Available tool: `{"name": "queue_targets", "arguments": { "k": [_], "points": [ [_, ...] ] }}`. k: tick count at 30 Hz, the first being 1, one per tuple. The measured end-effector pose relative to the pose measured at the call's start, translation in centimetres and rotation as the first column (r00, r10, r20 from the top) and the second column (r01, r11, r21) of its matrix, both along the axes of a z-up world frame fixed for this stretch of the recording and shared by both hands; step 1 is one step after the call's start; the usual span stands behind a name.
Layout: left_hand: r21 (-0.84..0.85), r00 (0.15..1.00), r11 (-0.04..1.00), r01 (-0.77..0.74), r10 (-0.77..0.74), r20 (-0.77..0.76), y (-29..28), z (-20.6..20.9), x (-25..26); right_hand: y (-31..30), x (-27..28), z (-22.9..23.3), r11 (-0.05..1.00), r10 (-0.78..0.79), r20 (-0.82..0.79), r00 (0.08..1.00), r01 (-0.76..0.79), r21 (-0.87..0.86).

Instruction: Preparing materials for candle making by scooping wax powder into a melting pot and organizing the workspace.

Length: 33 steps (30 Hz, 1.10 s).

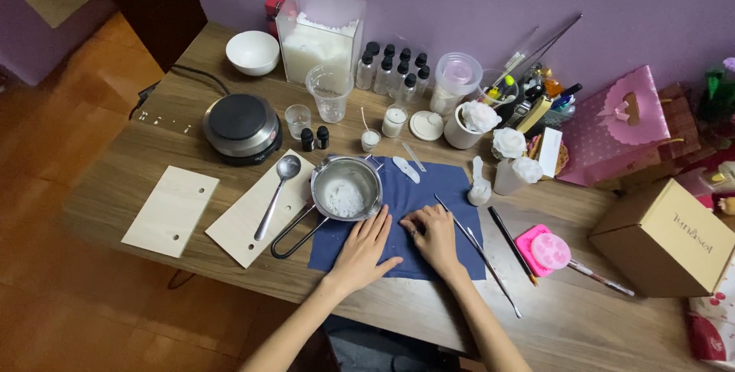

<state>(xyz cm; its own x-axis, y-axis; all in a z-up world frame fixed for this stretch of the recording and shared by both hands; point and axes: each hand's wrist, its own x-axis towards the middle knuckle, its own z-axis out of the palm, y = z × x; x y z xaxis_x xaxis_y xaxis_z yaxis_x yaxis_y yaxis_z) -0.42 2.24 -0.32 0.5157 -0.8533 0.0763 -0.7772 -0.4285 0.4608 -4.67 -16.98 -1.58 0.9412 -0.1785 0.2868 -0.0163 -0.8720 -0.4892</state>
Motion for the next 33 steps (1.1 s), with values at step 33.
{"name": "queue_targets", "arguments": {
  "k": [33],
  "points": [
    [-0.328, 0.95, 0.896, 0.3, -0.248, 0.191, -2.2, 0.0, -2.8, 5.5, 9.4, 6.3, 0.787, 0.617, 0.025, 0.786, -0.617, -0.018]
  ]
}}
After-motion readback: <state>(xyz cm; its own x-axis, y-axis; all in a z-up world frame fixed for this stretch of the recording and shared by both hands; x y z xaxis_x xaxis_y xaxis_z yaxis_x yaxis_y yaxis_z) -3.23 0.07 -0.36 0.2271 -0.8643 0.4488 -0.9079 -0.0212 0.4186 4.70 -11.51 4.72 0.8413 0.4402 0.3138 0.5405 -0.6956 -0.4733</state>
